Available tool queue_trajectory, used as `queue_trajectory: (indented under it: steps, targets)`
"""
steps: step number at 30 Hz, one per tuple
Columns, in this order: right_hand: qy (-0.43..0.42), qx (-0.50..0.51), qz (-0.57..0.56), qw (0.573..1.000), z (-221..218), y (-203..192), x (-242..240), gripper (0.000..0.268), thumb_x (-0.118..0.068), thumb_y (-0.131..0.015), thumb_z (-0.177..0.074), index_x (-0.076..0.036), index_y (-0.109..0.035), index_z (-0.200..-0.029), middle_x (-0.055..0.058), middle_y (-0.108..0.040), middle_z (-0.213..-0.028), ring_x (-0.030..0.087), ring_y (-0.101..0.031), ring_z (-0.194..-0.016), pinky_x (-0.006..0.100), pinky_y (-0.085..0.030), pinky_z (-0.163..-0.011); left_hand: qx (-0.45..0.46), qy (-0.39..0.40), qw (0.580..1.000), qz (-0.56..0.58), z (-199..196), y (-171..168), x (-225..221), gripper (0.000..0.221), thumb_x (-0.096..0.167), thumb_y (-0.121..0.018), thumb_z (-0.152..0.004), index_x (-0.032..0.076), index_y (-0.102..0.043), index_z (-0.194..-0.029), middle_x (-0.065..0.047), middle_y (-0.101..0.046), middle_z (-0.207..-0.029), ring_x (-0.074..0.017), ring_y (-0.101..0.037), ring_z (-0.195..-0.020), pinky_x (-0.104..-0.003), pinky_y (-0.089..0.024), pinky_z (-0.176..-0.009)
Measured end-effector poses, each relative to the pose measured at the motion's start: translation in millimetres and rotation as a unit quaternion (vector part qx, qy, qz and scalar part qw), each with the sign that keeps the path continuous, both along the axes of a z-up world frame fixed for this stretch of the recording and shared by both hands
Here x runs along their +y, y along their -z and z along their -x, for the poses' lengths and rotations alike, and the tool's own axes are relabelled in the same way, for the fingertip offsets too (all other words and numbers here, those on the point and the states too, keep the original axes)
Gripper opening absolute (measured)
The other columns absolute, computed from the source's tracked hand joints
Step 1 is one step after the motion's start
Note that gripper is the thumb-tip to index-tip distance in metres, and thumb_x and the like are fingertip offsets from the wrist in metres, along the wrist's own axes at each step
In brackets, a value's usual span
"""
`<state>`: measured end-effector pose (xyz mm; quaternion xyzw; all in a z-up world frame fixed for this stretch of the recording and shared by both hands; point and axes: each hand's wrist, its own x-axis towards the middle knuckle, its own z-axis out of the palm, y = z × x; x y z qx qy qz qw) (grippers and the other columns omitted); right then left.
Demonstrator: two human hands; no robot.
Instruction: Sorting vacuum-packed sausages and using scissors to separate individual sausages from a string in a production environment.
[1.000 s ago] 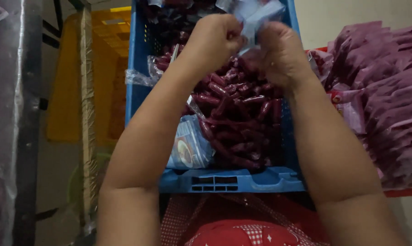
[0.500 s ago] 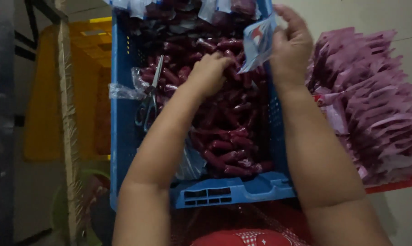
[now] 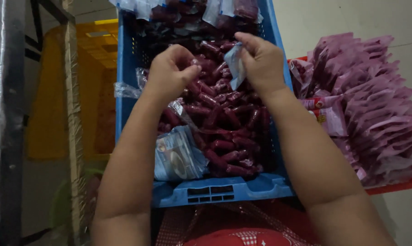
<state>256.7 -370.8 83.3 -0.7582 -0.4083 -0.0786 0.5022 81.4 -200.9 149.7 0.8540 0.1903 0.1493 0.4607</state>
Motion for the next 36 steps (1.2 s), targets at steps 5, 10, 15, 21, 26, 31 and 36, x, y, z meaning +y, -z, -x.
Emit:
queue_trajectory:
  steps: [5,10,15,21,26,31,36]
  targets:
    - [-0.023,-0.032,0.006,0.999,11.3,2.7,6.2,0.027,-0.008,-0.072,-0.096,-0.010,-0.076,-0.122,0.008,-0.078,-0.115,0.018,-0.074,-0.106,0.031,-0.057,-0.094,-0.143,0.054,0.985,-0.086,1.5,-1.5,-20.3,0.010,0.011,-0.078,-0.088,0.009,-0.068,-0.091,-0.003,-0.067,-0.078,-0.0130,-0.060,-0.064,-0.028,-0.048,-0.056]
    - [-0.048,0.013,-0.008,0.999,21.5,-3.3,6.5,0.030,0.001,-0.068,-0.096,-0.008,-0.076,-0.123,0.005,-0.079,-0.107,0.011,-0.074,-0.093,0.025,-0.059,-0.084,-0.179,0.085,0.963,-0.181,-16.1,35.4,-28.2,0.009,0.006,-0.074,-0.086,0.007,-0.065,-0.088,-0.010,-0.067,-0.082,-0.0273,-0.064,-0.075,-0.040,-0.050,-0.067]
    - [-0.079,0.042,-0.021,0.996,39.8,-10.8,9.3,0.021,-0.015,-0.065,-0.103,-0.010,-0.076,-0.120,0.007,-0.078,-0.114,0.015,-0.073,-0.107,0.027,-0.056,-0.092,-0.204,0.065,0.925,-0.313,-29.8,60.2,-38.8,0.027,0.019,-0.076,-0.091,0.001,-0.056,-0.086,-0.017,-0.051,-0.085,-0.0402,-0.051,-0.076,-0.056,-0.040,-0.058]
    - [-0.155,0.177,-0.075,0.969,38.3,-21.5,1.5,0.040,-0.016,-0.063,-0.103,-0.008,-0.059,-0.141,0.006,-0.071,-0.123,0.008,-0.063,-0.088,0.023,-0.056,-0.078,-0.057,0.041,0.977,-0.201,-40.1,88.0,-24.4,0.011,0.013,-0.061,-0.087,0.005,-0.062,-0.079,-0.017,-0.065,-0.084,-0.0400,-0.062,-0.074,-0.053,-0.047,-0.067]
    - [-0.114,0.456,-0.160,0.868,26.6,-48.8,-1.1,0.064,-0.046,-0.066,-0.087,-0.010,-0.043,-0.135,0.005,-0.060,-0.090,0.019,-0.063,-0.086,0.030,-0.058,-0.083,-0.111,-0.008,0.980,-0.162,-17.1,47.9,-1.8,0.014,0.018,-0.072,-0.087,0.010,-0.066,-0.077,-0.006,-0.063,-0.074,-0.0206,-0.055,-0.064,-0.039,-0.041,-0.056]
    - [-0.223,0.608,-0.055,0.760,35.0,-38.4,9.4,0.056,-0.029,-0.072,-0.083,-0.008,-0.059,-0.133,0.009,-0.069,-0.122,0.022,-0.071,-0.107,0.034,-0.064,-0.087,-0.176,-0.015,0.978,-0.113,-4.0,22.1,-8.6,0.014,0.018,-0.071,-0.089,0.011,-0.064,-0.079,0.000,-0.059,-0.073,-0.0128,-0.050,-0.064,-0.032,-0.040,-0.056]
    - [-0.270,0.607,-0.111,0.739,25.8,-17.1,4.3,0.045,-0.026,-0.084,-0.082,-0.006,-0.065,-0.118,0.006,-0.072,-0.104,0.019,-0.071,-0.092,0.033,-0.061,-0.078,-0.013,0.032,0.996,-0.077,-6.6,22.5,-10.5,0.026,0.027,-0.082,-0.090,0.014,-0.062,-0.080,0.000,-0.058,-0.070,-0.0137,-0.049,-0.060,-0.034,-0.038,-0.053]
